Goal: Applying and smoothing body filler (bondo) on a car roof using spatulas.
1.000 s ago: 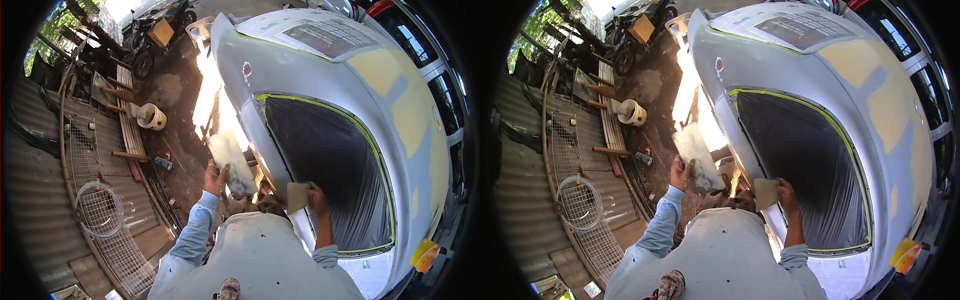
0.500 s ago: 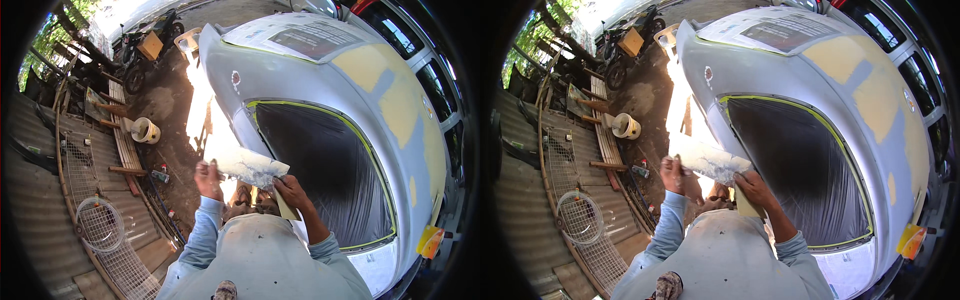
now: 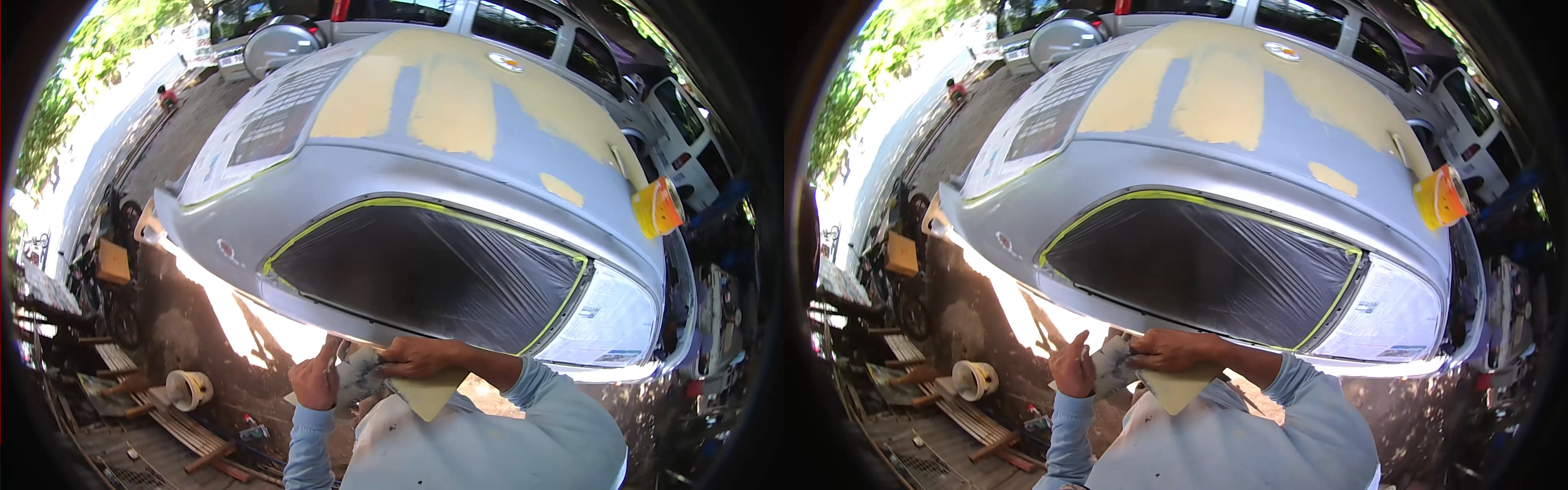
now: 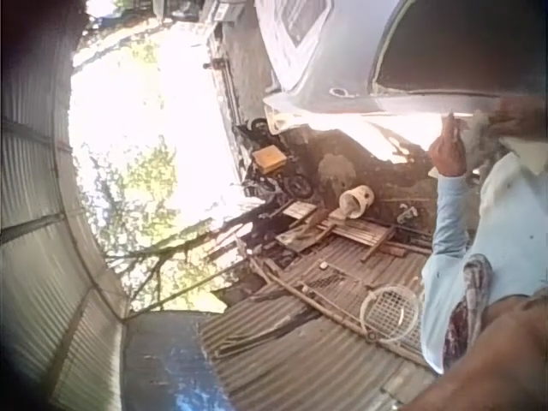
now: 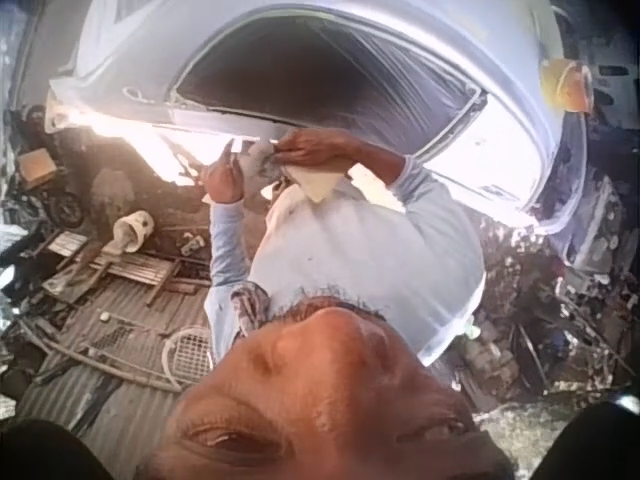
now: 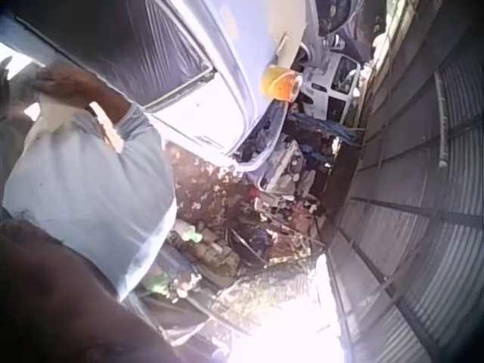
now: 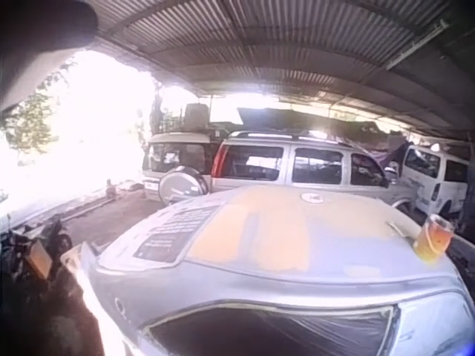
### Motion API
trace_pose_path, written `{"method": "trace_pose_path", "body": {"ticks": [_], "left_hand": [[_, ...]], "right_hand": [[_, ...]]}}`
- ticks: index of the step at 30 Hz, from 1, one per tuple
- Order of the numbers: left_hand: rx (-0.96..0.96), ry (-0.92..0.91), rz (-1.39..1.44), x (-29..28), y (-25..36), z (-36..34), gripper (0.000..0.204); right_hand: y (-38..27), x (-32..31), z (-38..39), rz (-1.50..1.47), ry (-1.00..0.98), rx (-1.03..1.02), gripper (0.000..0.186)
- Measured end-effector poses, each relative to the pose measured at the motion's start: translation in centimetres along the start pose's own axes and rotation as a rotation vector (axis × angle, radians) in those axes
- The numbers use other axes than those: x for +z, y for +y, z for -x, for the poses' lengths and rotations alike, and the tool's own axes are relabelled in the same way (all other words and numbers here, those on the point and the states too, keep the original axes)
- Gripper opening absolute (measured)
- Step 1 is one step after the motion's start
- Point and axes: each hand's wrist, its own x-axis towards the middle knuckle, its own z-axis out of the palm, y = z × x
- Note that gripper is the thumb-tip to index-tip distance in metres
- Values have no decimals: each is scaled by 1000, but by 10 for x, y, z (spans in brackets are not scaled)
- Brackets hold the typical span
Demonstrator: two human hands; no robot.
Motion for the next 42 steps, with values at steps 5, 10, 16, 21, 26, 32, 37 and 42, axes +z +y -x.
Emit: {"method": "trace_pose_path", "body": {"ticks": [5,10,16,21,26,32,37,42], "left_hand": [[-158,83,115,9,-25,25,21],[-885,116,245,47,-93,77,29],[-350,-913,680,129,-24,118,39],[-174,-1037,827,86,58,28,47],[-164,-1208,487,94,37,4,51],[-594,-1123,1114,98,7,-81,59],[-565,-802,1942,97,53,-167,60],[-196,-722,1223,119,48,-197,50]], "right_hand": [[18,-33,66,-43,111,68,38],[56,-55,128,-125,495,80,35],[79,-46,153,-454,742,-102,32],[101,-40,163,-473,776,-81,31],[95,-29,173,-502,952,-95,26],[72,-11,180,-693,1104,-18,21],[75,-1,159,-709,1178,-95,20],[66,5,159,-635,1187,-140,18]]}}
